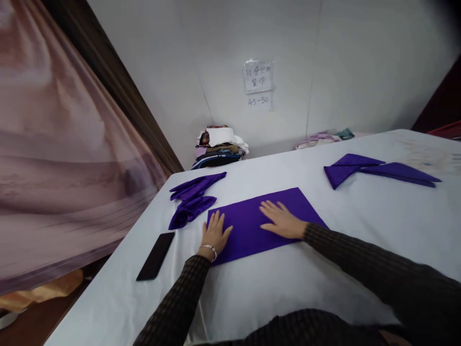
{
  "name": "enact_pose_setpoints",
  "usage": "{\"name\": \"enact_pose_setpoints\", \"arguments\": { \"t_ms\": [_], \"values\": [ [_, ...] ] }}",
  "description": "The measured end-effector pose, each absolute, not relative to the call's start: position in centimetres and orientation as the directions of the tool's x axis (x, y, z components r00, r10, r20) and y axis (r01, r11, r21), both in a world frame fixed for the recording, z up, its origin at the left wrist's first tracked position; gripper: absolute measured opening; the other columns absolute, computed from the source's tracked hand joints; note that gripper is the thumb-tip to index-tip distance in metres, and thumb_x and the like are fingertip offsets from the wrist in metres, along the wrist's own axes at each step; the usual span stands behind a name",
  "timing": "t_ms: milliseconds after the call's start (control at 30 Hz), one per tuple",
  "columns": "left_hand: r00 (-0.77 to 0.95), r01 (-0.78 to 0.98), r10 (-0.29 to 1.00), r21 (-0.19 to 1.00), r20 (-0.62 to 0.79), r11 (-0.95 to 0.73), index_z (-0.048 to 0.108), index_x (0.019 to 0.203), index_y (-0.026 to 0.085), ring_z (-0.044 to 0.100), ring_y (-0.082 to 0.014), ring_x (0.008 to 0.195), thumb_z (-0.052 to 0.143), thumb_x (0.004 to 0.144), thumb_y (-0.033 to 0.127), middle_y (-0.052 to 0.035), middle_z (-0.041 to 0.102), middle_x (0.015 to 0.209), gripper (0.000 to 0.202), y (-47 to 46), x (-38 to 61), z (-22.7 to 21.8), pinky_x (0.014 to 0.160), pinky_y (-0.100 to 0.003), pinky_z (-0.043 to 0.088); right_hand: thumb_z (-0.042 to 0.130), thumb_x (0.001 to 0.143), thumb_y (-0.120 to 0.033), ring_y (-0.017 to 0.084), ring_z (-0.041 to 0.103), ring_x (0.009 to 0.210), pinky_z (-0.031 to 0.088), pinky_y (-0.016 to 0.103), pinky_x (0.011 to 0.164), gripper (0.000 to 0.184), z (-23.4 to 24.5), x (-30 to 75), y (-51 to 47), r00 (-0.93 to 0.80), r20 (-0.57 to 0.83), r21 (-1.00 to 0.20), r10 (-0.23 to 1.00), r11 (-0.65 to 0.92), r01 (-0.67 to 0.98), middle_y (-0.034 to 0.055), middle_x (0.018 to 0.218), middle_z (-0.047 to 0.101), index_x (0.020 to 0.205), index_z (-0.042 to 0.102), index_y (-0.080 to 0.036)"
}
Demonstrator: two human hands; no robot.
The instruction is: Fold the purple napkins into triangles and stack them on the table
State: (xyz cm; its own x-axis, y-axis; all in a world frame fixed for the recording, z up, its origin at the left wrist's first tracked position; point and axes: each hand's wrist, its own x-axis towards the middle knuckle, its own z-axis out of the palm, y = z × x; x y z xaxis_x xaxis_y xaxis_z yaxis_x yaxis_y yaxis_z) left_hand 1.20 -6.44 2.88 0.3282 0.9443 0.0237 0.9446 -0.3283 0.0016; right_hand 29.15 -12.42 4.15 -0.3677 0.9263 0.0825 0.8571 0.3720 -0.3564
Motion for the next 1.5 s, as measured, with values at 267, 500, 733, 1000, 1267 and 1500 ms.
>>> {"name": "enact_pose_setpoints", "arguments": {
  "t_ms": [267, 500, 733, 1000, 1267, 1500],
  "values": [
    [0.268, 0.963, 0.96, -0.015, -0.08, -0.27, 0.025, 0.143, 0.014, 0.013, -0.0262, 0.14, 0.024, 0.088, 0.054, -0.0096, 0.017, 0.152, 0.068, -1.0, 5.1, 0.9, 0.111, -0.053, 0.014, 0.029, 0.088, -0.062, 0.028, 0.015, 0.138, 0.008, 0.055, 0.108, 0.074, 1.5, 23.5, -3.3, -0.424, 0.046, -0.419, 0.904, 0.403, 0.814, 0.0151, 0.148, 0.026, 0.141, 0.031, -0.011],
    [0.271, 0.96, 0.96, -0.045, -0.072, -0.275, 0.023, 0.143, 0.016, 0.011, -0.0243, 0.14, 0.025, 0.088, 0.05, -0.0068, 0.016, 0.152, 0.066, -0.3, 4.5, -0.1, 0.111, -0.052, 0.015, 0.025, 0.086, -0.066, 0.027, 0.014, 0.138, 0.005, 0.053, 0.109, 0.075, -0.5, 37.5, -3.8, -0.091, -0.001, -0.339, 0.996, 0.085, 0.937, 0.0113, 0.15, 0.022, 0.143, 0.028, -0.016],
    [0.309, 0.946, 0.948, -0.078, -0.075, -0.315, 0.026, 0.143, 0.017, 0.013, -0.0256, 0.14, 0.025, 0.089, 0.042, -0.009, 0.016, 0.152, 0.059, 1.0, 3.7, -1.0, 0.109, -0.053, 0.018, 0.02, 0.086, -0.065, 0.025, 0.012, 0.139, 0.004, 0.051, 0.109, 0.076, -0.9, 42.1, -4.8, 0.037, 0.003, -0.302, 0.999, -0.035, 0.953, 0.0087, 0.151, 0.02, 0.144, 0.024, -0.017],
    [0.38, 0.924, 0.921, 0.08, -0.089, -0.374, 0.026, 0.143, 0.021, 0.008, -0.0257, 0.141, 0.018, 0.085, 0.064, -0.0074, 0.012, 0.153, 0.073, -0.9, 11.8, 2.2, 0.111, -0.052, 0.012, 0.018, 0.087, -0.064, 0.026, 0.014, 0.138, 0.007, 0.052, 0.109, 0.072, -1.5, 42.0, -5.0, 0.056, -0.015, -0.223, 0.998, -0.058, 0.973, 0.0074, 0.151, 0.02, 0.144, 0.025, -0.021],
    [0.356, 0.932, 0.928, 0.115, -0.106, -0.345, 0.026, 0.143, 0.023, 0.01, -0.0244, 0.14, 0.015, 0.082, 0.069, -0.0043, 0.017, 0.153, 0.076, 0.9, 9.5, -0.1, 0.112, -0.051, 0.009, 0.016, 0.087, -0.063, 0.026, 0.015, 0.138, 0.012, 0.055, 0.107, 0.072, -2.7, 42.7, -4.9, 0.051, -0.011, -0.161, 0.999, -0.052, 0.986, 0.0074, 0.151, 0.021, 0.143, 0.026, -0.019],
    [0.025, 0.999, 0.993, 0.047, -0.116, -0.02, 0.023, 0.143, 0.017, 0.02, -0.0315, 0.137, 0.019, 0.085, 0.064, -0.0115, 0.021, 0.151, 0.075, 1.7, -2.8, 1.4, 0.107, -0.058, 0.017, 0.017, 0.087, -0.061, 0.028, 0.016, 0.138, 0.012, 0.056, 0.107, 0.07, -2.9, 42.6, -4.9, 0.05, -0.006, -0.158, 0.999, -0.051, 0.986, 0.0084, 0.151, 0.021, 0.143, 0.026, -0.019]
  ]
}}
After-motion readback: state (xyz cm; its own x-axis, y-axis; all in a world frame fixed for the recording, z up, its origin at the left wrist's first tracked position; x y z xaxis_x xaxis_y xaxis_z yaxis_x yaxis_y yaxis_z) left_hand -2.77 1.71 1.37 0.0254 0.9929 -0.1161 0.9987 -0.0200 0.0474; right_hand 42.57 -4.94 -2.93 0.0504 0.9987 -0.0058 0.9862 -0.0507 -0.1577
